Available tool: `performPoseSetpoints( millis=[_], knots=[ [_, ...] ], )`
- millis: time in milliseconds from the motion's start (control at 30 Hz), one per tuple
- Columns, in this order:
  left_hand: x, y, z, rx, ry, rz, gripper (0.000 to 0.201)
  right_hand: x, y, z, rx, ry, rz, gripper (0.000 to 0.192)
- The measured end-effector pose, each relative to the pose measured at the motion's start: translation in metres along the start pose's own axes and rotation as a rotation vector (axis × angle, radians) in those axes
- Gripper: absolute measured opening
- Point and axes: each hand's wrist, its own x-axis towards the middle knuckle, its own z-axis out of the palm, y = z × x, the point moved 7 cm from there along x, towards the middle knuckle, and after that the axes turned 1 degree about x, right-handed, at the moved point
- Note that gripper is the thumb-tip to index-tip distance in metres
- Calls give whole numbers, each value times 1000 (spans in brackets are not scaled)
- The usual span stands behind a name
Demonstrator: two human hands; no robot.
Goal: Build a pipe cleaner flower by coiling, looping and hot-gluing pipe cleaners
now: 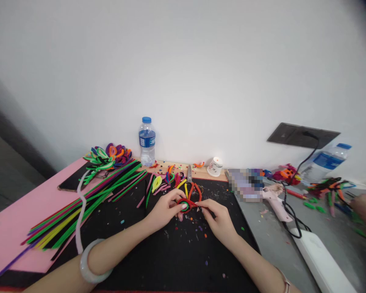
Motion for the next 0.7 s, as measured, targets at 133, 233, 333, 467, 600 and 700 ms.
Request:
performPoseSetpoints(
  millis=[133, 233, 333, 467, 600, 700],
  knots=[
    [1, -1, -2, 24, 18, -5, 20, 1, 2, 0, -1, 4, 8, 25],
    [1, -2, -3, 43, 26, -10, 21, 1, 3, -1, 1, 8, 15, 25],
    [0, -1, -3, 56, 33, -8, 21, 1, 4, -1, 0, 4, 24, 24],
    [0, 3, -3, 54, 38, -4, 19, 0, 5, -1, -1, 4, 24, 25],
    [0, 4, -3, 36, 34, -15, 17, 0, 4, 0, 4, 0, 23, 25],
    [0, 4, -3, 27, 34, -13, 16, 0, 3, 0, 5, 0, 24, 25]
  ],
)
